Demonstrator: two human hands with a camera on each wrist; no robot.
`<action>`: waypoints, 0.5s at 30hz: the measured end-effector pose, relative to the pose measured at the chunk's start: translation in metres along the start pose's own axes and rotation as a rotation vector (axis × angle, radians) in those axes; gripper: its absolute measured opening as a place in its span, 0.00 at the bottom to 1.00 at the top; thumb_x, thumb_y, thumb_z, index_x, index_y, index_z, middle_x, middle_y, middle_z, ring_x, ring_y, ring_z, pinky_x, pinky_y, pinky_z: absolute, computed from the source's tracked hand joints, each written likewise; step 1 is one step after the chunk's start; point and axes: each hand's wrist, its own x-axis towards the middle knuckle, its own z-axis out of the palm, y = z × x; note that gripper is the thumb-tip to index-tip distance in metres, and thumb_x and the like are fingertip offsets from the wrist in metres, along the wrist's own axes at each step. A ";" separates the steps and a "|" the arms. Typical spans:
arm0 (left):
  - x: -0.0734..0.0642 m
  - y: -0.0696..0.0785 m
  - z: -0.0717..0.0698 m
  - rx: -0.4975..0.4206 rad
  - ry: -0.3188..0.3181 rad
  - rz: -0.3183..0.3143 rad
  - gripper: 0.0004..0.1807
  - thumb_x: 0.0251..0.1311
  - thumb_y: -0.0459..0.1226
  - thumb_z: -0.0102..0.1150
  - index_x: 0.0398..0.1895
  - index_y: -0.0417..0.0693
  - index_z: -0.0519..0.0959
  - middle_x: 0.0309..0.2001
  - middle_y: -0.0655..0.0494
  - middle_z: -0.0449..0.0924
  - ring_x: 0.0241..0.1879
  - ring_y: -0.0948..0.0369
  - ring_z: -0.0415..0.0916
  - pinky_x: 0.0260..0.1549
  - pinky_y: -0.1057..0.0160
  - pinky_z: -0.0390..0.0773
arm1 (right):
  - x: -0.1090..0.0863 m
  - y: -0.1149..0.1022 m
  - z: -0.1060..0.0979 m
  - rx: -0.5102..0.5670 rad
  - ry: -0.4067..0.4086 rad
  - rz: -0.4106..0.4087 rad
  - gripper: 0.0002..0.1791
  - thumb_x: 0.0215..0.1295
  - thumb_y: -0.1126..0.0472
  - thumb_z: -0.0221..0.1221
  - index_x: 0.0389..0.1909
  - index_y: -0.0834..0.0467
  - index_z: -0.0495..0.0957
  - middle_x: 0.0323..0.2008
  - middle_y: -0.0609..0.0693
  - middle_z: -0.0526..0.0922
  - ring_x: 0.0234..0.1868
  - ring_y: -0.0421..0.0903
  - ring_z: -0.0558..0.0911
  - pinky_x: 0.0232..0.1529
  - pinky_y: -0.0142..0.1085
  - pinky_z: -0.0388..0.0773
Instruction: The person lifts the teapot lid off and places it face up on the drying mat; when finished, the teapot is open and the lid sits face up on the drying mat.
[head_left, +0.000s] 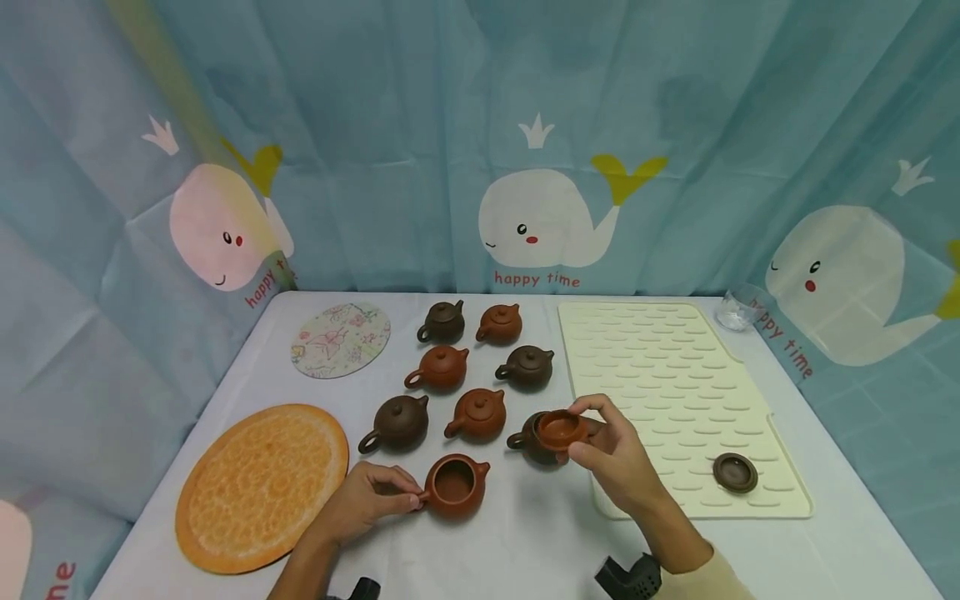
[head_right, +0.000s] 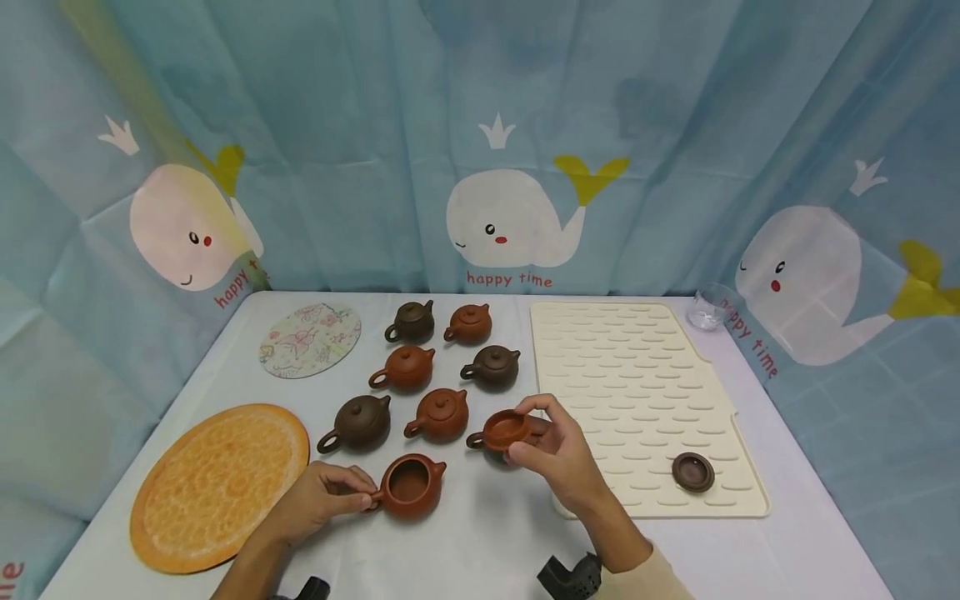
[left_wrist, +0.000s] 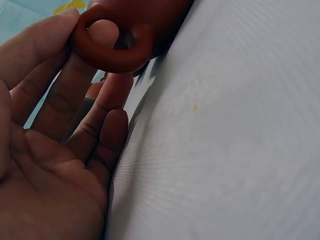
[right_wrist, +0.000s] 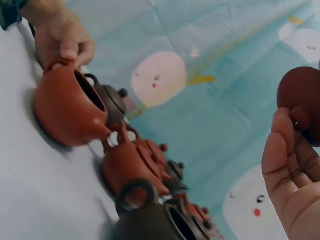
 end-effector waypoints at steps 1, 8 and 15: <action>0.000 0.000 0.001 -0.015 -0.001 0.002 0.08 0.55 0.23 0.64 0.38 0.23 0.81 0.37 0.36 0.81 0.38 0.55 0.81 0.37 0.61 0.80 | -0.003 -0.003 -0.003 -0.020 0.013 -0.007 0.19 0.63 0.76 0.54 0.53 0.64 0.64 0.47 0.63 0.78 0.43 0.50 0.81 0.41 0.40 0.79; -0.002 0.001 0.001 -0.011 0.006 -0.003 0.09 0.55 0.24 0.64 0.38 0.23 0.81 0.37 0.35 0.81 0.39 0.55 0.82 0.37 0.61 0.80 | -0.023 -0.020 -0.017 -0.168 0.104 -0.024 0.30 0.60 0.80 0.54 0.64 0.73 0.60 0.54 0.63 0.75 0.52 0.51 0.78 0.47 0.39 0.77; 0.000 0.001 0.001 0.013 0.016 -0.004 0.09 0.55 0.25 0.65 0.37 0.25 0.82 0.36 0.38 0.82 0.38 0.55 0.81 0.37 0.60 0.80 | -0.048 -0.028 -0.036 -0.243 0.210 -0.046 0.34 0.57 0.86 0.53 0.66 0.74 0.57 0.57 0.61 0.71 0.56 0.48 0.75 0.51 0.33 0.74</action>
